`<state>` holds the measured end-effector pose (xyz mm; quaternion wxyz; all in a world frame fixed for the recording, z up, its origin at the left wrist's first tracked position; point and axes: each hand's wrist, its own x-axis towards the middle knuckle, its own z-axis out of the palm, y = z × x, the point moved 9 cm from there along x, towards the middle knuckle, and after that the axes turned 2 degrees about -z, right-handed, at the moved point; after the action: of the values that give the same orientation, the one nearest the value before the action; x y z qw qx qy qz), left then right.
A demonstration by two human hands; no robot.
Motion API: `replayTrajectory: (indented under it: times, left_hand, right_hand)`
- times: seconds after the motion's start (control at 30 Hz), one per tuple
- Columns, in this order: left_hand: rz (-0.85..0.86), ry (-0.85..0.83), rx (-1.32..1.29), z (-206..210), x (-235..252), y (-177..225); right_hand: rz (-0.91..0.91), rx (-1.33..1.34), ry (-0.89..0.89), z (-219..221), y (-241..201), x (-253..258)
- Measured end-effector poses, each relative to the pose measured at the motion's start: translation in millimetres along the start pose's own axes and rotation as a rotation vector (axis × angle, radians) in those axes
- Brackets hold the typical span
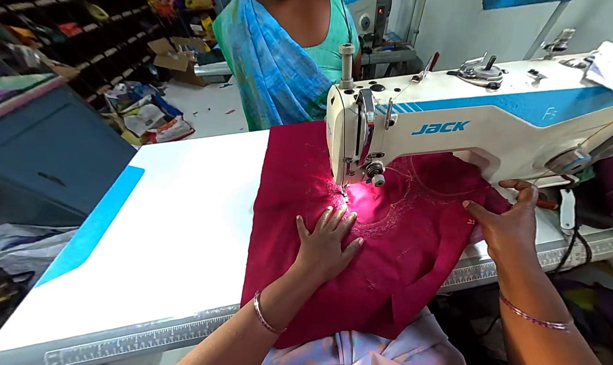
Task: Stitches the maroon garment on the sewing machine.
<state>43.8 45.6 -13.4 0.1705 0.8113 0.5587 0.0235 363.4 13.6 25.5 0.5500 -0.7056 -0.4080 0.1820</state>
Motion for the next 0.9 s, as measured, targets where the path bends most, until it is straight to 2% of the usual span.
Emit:
replayTrajectory:
  times: [0.23,0.63,0.9]
  left_hand:
    - [0.024,0.02,0.015,-2.4,1.7,-2.9]
    - [0.085,0.024,-0.003,-10.9,11.4,-10.2]
    - [0.092,-0.027,-0.008,-9.9,21.8,-18.1]
  right_hand:
    - [-0.255,-0.037,-0.092,2.9,-5.7,-10.6]
    - [-0.17,-0.113,-0.077,5.5,-1.1,-14.7]
    - [-0.21,-0.088,-0.078,9.6,-3.4,-19.9]
